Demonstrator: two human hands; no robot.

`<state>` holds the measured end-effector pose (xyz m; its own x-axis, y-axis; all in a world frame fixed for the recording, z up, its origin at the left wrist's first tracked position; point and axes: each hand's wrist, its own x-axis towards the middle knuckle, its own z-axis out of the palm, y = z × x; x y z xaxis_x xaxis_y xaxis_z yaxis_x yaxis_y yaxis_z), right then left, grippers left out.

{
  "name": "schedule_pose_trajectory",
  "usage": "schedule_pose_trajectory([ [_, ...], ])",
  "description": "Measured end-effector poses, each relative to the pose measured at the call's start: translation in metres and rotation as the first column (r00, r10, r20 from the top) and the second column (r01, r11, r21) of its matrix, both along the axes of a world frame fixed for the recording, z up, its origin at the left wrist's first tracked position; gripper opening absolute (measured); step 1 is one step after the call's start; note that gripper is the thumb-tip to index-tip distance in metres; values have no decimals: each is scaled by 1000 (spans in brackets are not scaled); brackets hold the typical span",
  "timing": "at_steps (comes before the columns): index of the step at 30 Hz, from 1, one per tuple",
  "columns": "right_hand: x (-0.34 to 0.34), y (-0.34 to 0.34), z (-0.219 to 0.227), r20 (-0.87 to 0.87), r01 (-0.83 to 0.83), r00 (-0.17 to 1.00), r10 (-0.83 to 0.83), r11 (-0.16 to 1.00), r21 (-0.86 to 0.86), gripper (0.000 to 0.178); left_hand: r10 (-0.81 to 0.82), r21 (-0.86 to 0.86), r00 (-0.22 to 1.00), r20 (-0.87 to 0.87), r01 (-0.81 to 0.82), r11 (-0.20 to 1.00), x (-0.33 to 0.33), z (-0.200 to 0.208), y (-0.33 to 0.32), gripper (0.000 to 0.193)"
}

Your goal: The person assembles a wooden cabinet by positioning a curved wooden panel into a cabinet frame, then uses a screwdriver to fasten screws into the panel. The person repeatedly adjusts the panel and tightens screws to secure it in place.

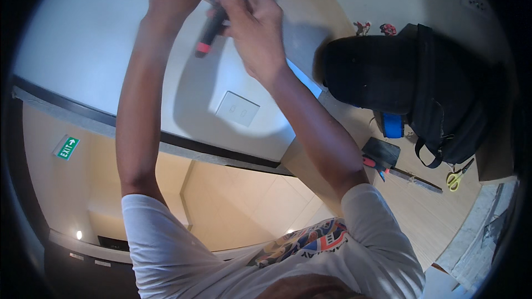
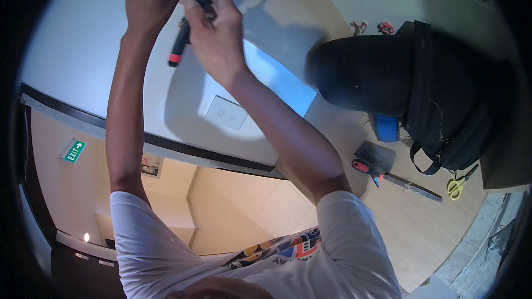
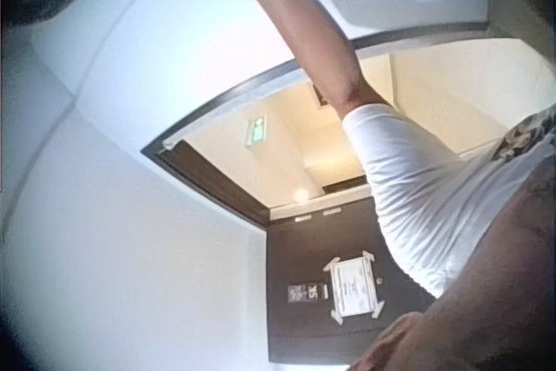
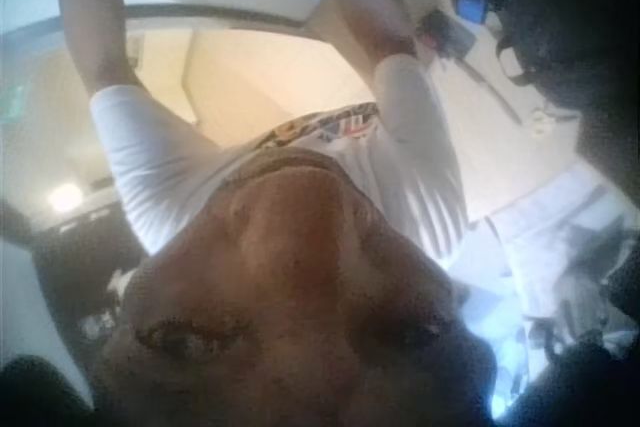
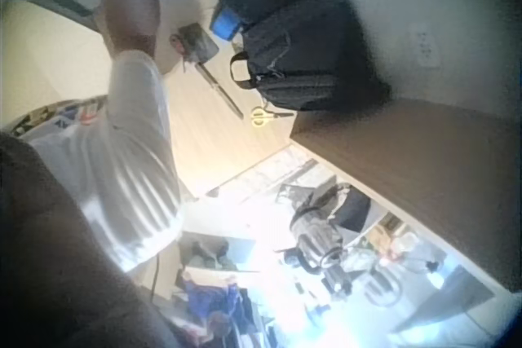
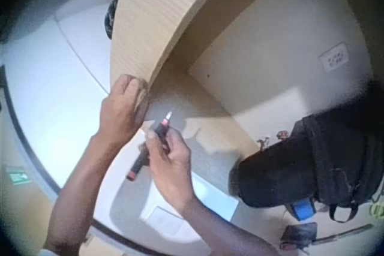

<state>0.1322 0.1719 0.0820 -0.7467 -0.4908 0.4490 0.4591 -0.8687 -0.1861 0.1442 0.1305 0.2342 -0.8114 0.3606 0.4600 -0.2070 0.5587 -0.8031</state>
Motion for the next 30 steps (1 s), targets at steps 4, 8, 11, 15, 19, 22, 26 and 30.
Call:
schedule_pose_trajectory([
  [4,3,-15,39,18,218,976,-217,976,-11,28,54,638,998,20,-55,768,48,35,-15,43],
  [8,12,-10,67,109,203,973,-205,979,29,27,277,801,960,31,-190,568,86,42,43,50],
  [11,19,-16,85,143,295,944,-299,954,44,25,301,657,940,162,-330,677,95,22,59,52],
  [15,19,-9,92,187,109,978,-92,990,-84,25,358,571,919,162,-383,726,99,28,60,48],
  [19,15,-9,86,108,191,977,-185,980,-55,29,411,428,896,168,-442,788,104,31,38,48],
  [22,13,-3,85,115,174,980,-163,980,-94,30,439,253,891,112,-453,855,101,26,31,48],
  [26,10,-17,94,130,198,974,-188,978,-71,30,524,130,852,22,-522,843,93,29,25,45],
  [30,7,-14,94,133,66,990,-54,994,-89,31,515,101,857,-12,-512,853,91,25,23,44],
])
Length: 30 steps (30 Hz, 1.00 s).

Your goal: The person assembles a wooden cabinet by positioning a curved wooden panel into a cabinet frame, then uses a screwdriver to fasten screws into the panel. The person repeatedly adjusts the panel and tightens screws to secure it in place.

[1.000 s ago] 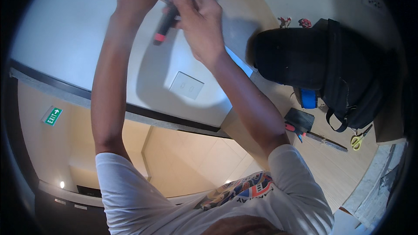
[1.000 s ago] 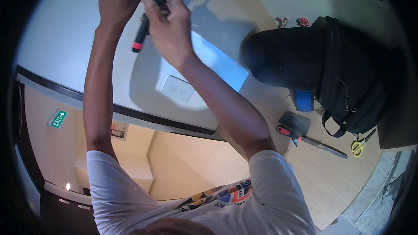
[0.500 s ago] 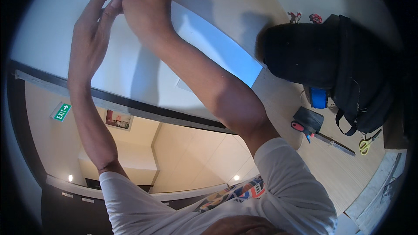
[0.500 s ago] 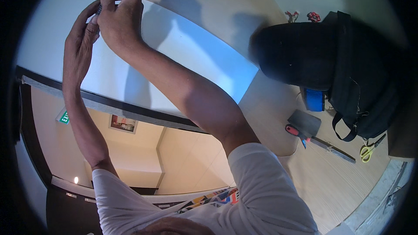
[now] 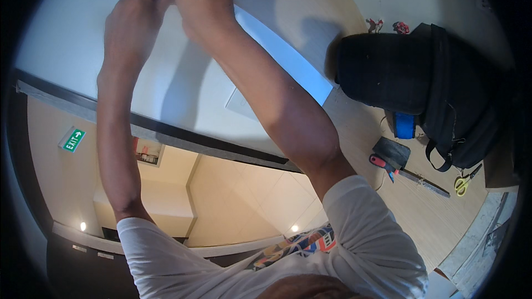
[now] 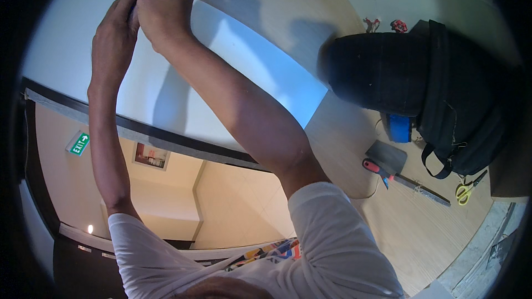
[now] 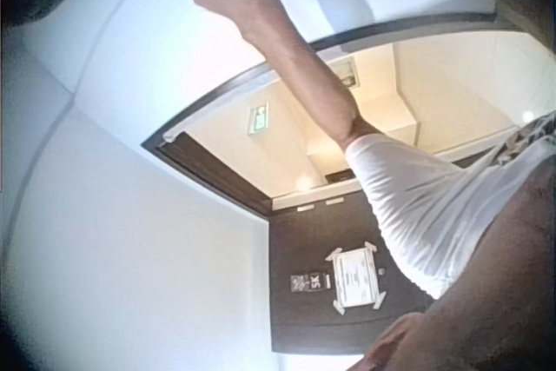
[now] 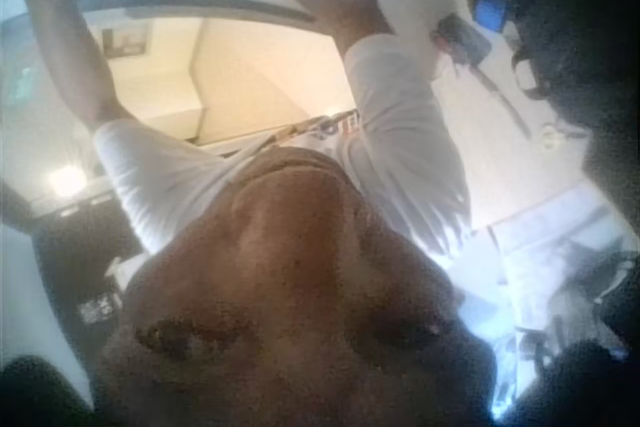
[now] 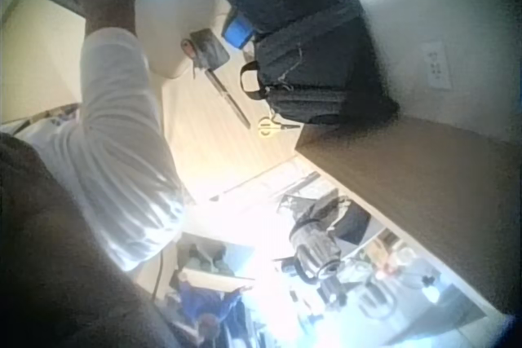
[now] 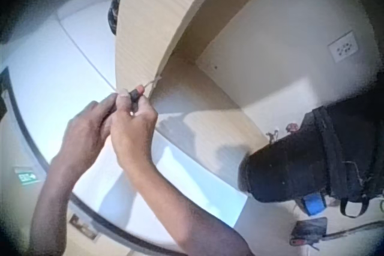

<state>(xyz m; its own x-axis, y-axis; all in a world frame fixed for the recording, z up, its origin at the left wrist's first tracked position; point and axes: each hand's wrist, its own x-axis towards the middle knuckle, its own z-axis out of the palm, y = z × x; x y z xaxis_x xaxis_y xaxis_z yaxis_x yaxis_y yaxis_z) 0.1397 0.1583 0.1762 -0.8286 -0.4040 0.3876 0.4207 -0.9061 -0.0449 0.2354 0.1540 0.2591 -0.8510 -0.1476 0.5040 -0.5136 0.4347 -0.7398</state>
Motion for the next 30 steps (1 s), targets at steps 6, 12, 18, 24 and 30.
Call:
schedule_pose_trajectory([
  [6,-5,-3,-2,-6,-166,986,166,980,-111,31,86,-98,996,10,-85,992,-7,-10,13,44],
  [12,-9,5,-8,-53,-148,988,146,988,-40,35,200,-176,980,-23,-201,964,-17,-24,26,44],
  [18,-9,22,-7,-15,-70,997,69,997,-45,33,82,-107,997,-1,-81,991,-10,-9,14,43],
  [24,-10,1,0,15,-187,982,188,981,-55,28,70,-46,997,8,-70,997,-7,-10,10,43],
  [30,-12,3,4,60,-198,977,203,977,-82,28,78,-52,997,10,-78,996,-35,-22,61,34],
])
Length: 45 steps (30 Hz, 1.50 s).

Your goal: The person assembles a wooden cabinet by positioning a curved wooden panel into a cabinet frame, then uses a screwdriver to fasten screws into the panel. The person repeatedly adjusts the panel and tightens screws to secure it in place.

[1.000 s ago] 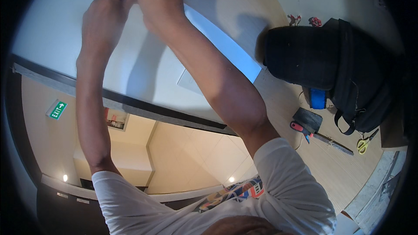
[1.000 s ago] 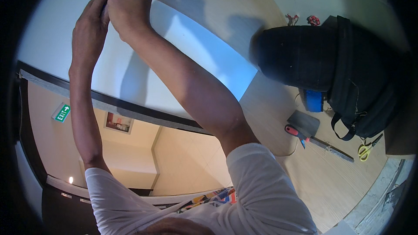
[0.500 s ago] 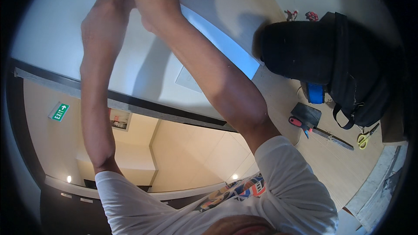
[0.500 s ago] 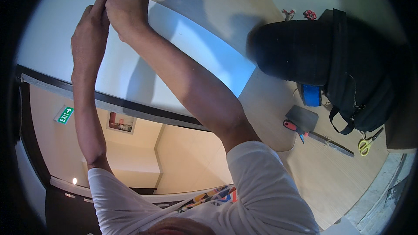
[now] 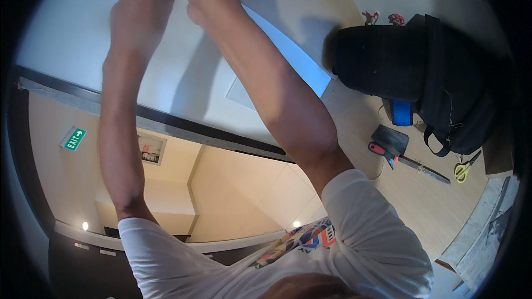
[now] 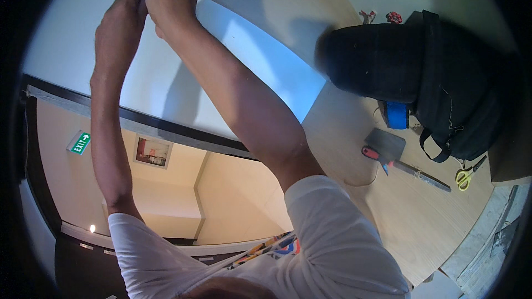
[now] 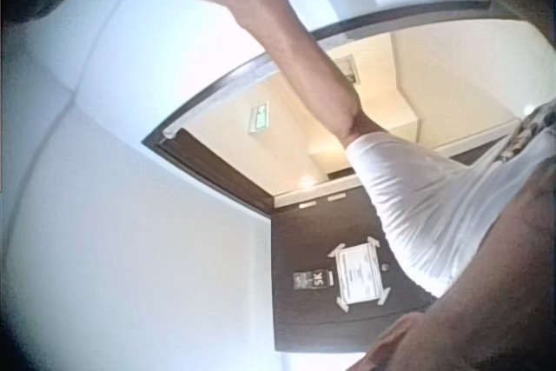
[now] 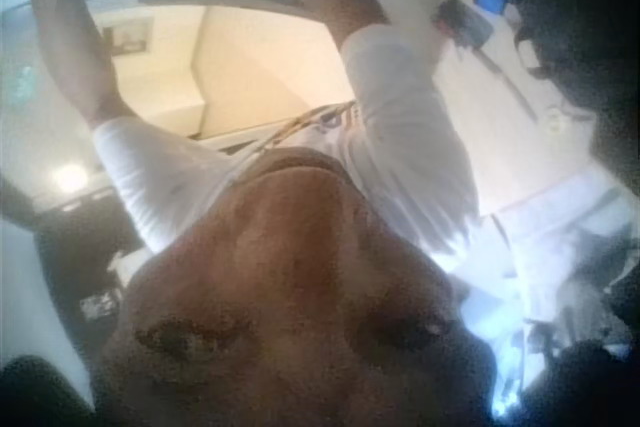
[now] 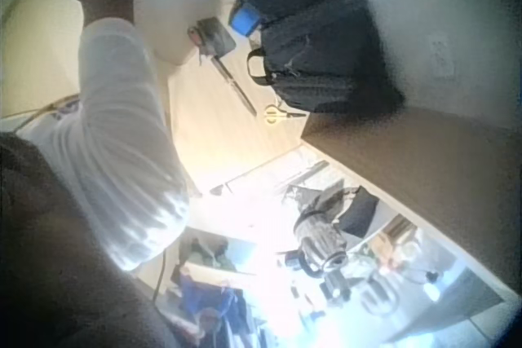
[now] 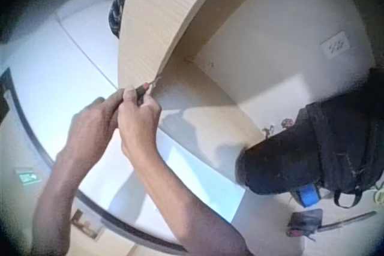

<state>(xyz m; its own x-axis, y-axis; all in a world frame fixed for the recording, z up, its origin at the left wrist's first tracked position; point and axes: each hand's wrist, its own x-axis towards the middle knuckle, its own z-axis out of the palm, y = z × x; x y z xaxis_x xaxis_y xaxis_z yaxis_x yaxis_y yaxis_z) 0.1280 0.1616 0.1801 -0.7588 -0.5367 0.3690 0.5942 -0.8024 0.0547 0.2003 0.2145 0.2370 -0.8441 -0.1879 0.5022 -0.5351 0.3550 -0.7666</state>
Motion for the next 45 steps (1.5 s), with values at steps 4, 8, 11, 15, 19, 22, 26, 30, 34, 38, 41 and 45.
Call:
schedule_pose_trajectory([
  [4,5,7,-6,-39,-25,999,25,999,-21,31,95,-57,995,-14,-96,994,19,8,-27,42],
  [8,-4,8,-6,-96,21,995,-17,999,41,34,44,-49,999,-10,-44,998,18,9,-34,41],
  [11,-3,10,-8,-101,76,993,-65,992,104,36,55,-13,997,-55,-56,998,17,5,-36,41],
  [15,1,17,-13,-183,237,960,-211,963,131,34,51,88,998,-24,-48,995,21,19,-40,41],
  [19,2,2,5,49,61,997,-59,998,-35,25,-129,78,989,74,123,989,2,13,-7,36],
  [22,8,-8,2,28,237,971,-239,970,57,24,-16,91,998,61,10,996,1,13,-12,34],
  [26,18,23,-19,-172,126,975,-139,988,-85,25,-200,91,979,-38,203,975,25,8,-10,37],
  [30,26,14,-32,-153,65,986,-60,998,25,25,-154,140,988,4,152,978,42,-2,-36,38],
  [34,30,8,-45,-166,255,957,-237,962,101,26,-105,123,994,-43,109,986,45,-17,-37,37],
  [38,12,6,-33,-179,78,980,-85,996,-43,24,-115,18,993,-1,115,993,24,-5,-24,38],
  [41,10,-2,-19,-167,228,961,-219,973,38,28,-92,81,993,-78,99,992,8,-5,-1,38],
  [45,15,4,-18,-216,327,930,-298,938,118,32,-51,-24,998,-48,50,998,32,4,-39,42],
])
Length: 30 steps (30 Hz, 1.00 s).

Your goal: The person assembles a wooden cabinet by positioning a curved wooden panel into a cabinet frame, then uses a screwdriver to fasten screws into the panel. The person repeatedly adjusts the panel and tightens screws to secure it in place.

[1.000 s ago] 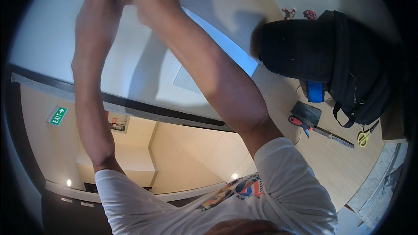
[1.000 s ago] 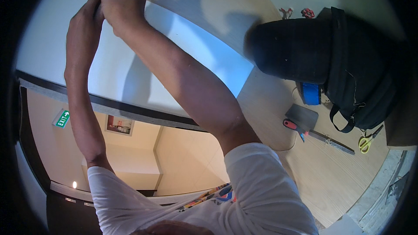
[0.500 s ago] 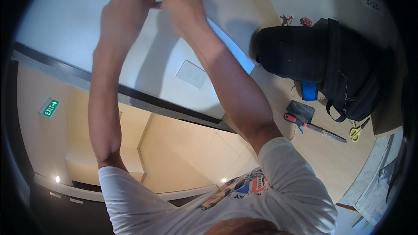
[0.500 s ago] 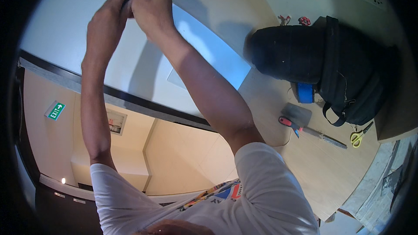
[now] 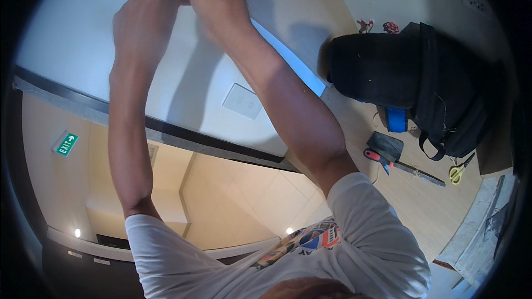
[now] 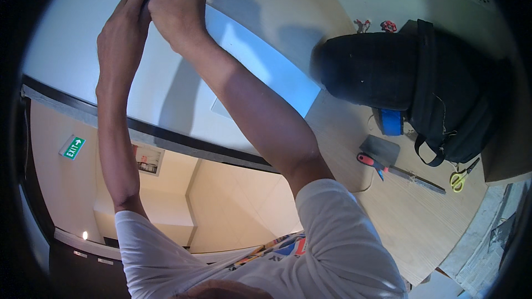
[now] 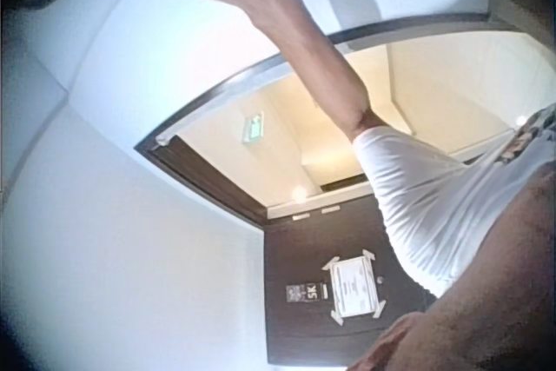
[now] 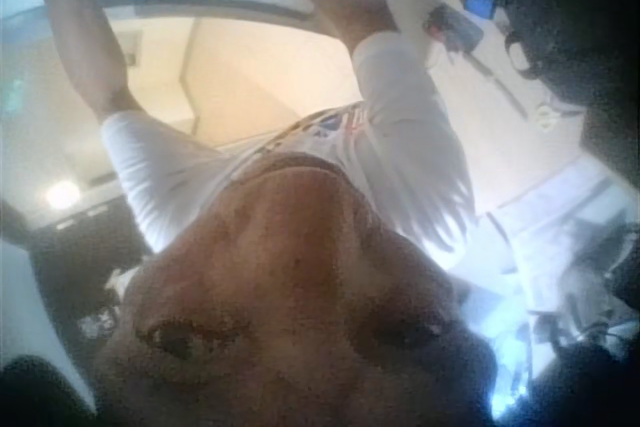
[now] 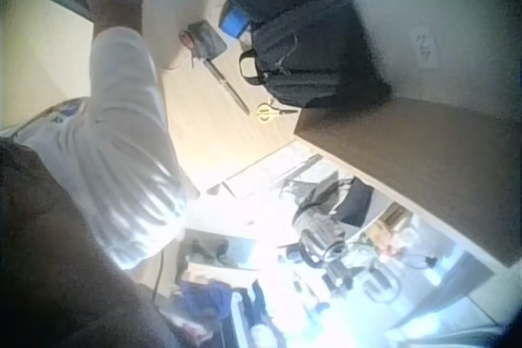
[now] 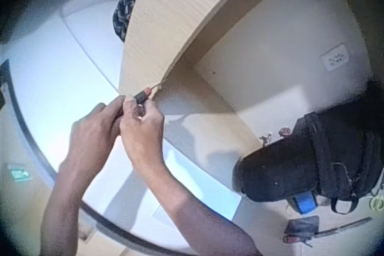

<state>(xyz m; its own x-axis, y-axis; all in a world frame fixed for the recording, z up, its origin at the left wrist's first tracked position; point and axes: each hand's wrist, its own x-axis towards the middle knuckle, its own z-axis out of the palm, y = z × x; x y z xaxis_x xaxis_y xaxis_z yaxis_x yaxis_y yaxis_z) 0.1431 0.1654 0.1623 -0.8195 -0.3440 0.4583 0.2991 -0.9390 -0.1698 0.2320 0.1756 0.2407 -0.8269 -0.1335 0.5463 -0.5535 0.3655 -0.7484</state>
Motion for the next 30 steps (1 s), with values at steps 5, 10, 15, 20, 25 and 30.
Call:
schedule_pose_trajectory([
  [5,-7,12,-1,-62,-154,986,152,988,-23,34,-29,-17,999,26,30,999,5,8,-10,42],
  [10,13,-7,18,-76,334,941,-330,864,377,35,-116,114,991,-70,124,986,-15,-16,31,35],
  [15,-11,0,9,-2,-53,999,53,996,67,34,-48,108,997,-61,55,993,-17,-2,20,35],
  [20,-21,11,0,2,-204,979,205,975,-90,32,-153,148,988,-17,154,977,-36,-9,34,32],
  [25,-15,-12,7,43,18,999,-22,996,92,31,-202,208,970,-134,227,951,-24,-3,-4,25],
  [30,-17,10,1,-29,-125,992,124,990,-65,31,-15,88,1000,-7,15,996,-28,-4,27,27],
])
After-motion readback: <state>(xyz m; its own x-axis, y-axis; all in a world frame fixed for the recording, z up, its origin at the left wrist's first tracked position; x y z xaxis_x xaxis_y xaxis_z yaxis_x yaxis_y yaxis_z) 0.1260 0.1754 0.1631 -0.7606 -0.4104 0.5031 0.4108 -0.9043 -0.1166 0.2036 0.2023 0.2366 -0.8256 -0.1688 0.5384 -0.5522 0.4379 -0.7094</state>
